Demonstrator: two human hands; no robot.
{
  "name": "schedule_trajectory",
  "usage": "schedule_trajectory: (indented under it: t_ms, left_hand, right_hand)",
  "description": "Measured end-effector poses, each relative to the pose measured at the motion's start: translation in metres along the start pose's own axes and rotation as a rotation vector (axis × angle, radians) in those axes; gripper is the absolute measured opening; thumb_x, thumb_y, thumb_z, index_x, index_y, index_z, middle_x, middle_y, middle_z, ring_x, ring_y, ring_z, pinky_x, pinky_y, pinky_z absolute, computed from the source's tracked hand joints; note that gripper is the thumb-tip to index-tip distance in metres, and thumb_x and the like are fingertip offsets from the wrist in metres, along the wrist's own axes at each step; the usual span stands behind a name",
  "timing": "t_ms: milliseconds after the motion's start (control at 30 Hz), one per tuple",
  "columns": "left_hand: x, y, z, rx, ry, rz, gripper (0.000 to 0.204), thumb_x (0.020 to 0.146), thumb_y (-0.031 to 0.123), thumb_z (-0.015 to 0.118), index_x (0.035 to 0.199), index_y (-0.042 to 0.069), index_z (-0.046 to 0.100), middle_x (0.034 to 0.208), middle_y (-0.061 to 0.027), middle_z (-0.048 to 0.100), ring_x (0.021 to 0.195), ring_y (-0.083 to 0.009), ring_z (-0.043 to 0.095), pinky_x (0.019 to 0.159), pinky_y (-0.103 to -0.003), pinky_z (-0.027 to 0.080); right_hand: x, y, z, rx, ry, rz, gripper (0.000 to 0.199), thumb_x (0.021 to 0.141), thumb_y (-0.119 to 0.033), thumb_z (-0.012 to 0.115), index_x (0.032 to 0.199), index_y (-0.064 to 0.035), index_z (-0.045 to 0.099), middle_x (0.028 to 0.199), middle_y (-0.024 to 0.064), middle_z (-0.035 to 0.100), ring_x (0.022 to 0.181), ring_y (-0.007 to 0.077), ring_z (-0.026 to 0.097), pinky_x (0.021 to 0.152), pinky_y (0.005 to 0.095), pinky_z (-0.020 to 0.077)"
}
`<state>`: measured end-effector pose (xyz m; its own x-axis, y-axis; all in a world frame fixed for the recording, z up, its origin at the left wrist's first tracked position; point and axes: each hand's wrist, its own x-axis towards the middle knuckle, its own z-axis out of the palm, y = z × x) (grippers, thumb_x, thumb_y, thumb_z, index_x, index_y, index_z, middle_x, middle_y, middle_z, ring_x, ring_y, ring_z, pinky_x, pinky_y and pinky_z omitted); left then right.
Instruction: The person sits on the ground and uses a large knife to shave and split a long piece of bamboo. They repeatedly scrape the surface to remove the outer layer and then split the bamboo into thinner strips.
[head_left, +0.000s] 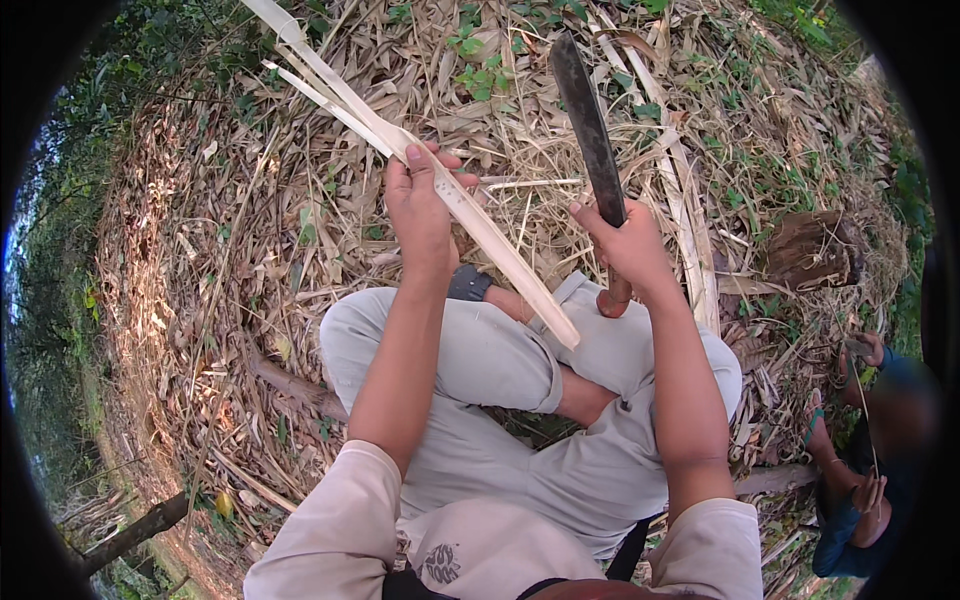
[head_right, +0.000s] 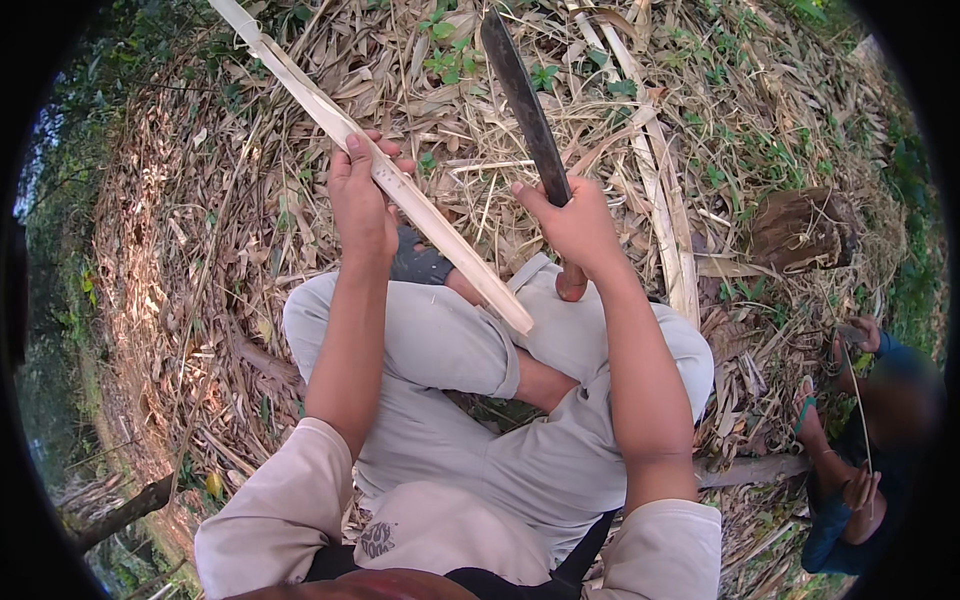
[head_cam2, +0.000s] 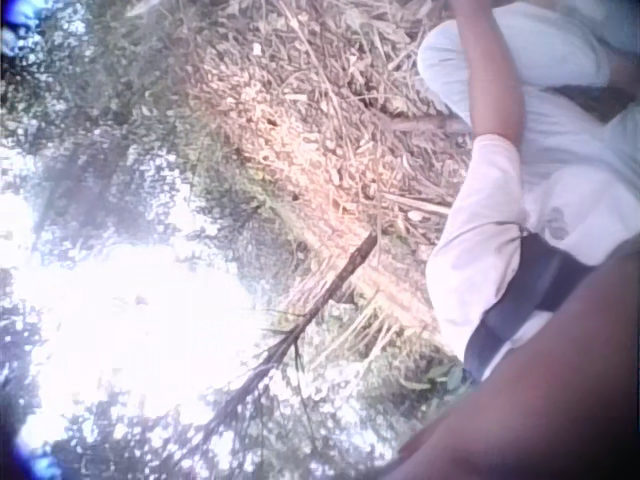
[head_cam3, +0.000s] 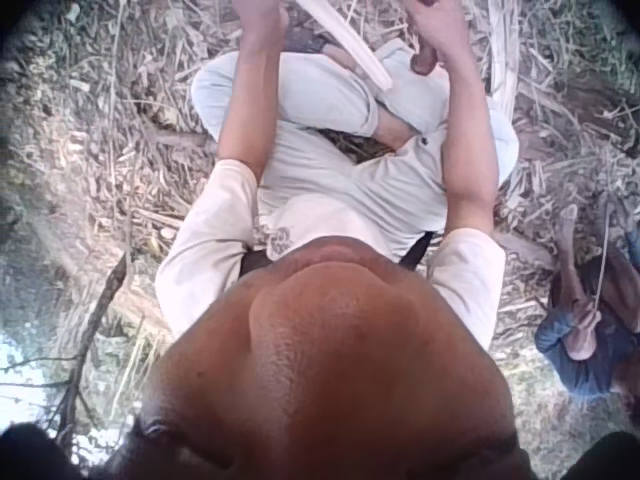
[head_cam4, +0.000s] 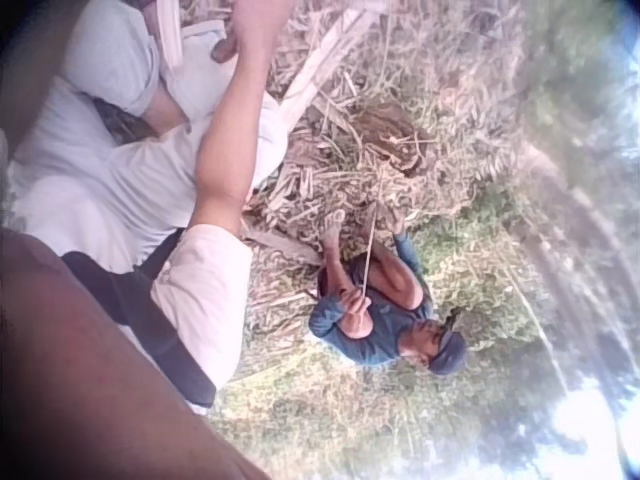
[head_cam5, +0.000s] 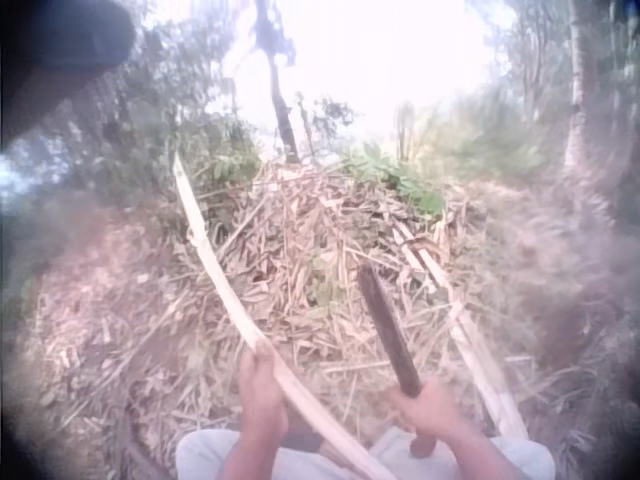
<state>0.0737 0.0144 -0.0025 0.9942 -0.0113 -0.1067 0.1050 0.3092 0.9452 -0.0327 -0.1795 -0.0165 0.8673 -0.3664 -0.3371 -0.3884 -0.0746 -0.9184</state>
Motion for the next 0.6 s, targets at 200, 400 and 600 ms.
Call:
schedule_trajectory:
  t_ms: [200,400,600]
  left_hand:
    - [0.061,0.035,-0.003,-0.03,-0.274,0.112,0.035,0.102,0.022,0.051,0.13,0.002,0.041,0.108,-0.017,0.065,0.1,-0.0314,0.069,0.085,-0.039,0.06]
    - [0.044,0.027,-0.011,0.024,-0.341,0.139,0.042,0.1,0.013,0.054,0.135,0.006,0.032,0.111,-0.0207,0.064,0.104,-0.0347,0.067,0.086,-0.04,0.06]
    - [0.032,0.04,-0.005,-0.01,-0.427,0.119,0.038,0.107,0.025,0.036,0.135,0.0,0.037,0.124,-0.0239,0.059,0.112,-0.037,0.063,0.095,-0.042,0.054]
  right_hand:
    - [-0.01,-0.018,-0.008,0.056,-0.081,0.032,0.03,0.087,-0.033,0.076,0.09,-0.004,0.068,0.053,-0.0037,0.052,0.043,0.0038,0.044,0.041,0.0227,0.0333]
    - [0.0,-0.01,-0.008,0.032,-0.102,0.028,0.04,0.088,-0.028,0.074,0.119,-0.0035,0.065,0.055,-0.0029,0.053,0.043,0.0055,0.047,0.04,0.0233,0.0351]
    - [0.017,0.001,-0.001,0.079,-0.072,0.091,0.036,0.089,-0.022,0.072,0.118,-0.0017,0.064,0.06,-0.0011,0.056,0.045,0.0062,0.048,0.041,0.0234,0.0364]
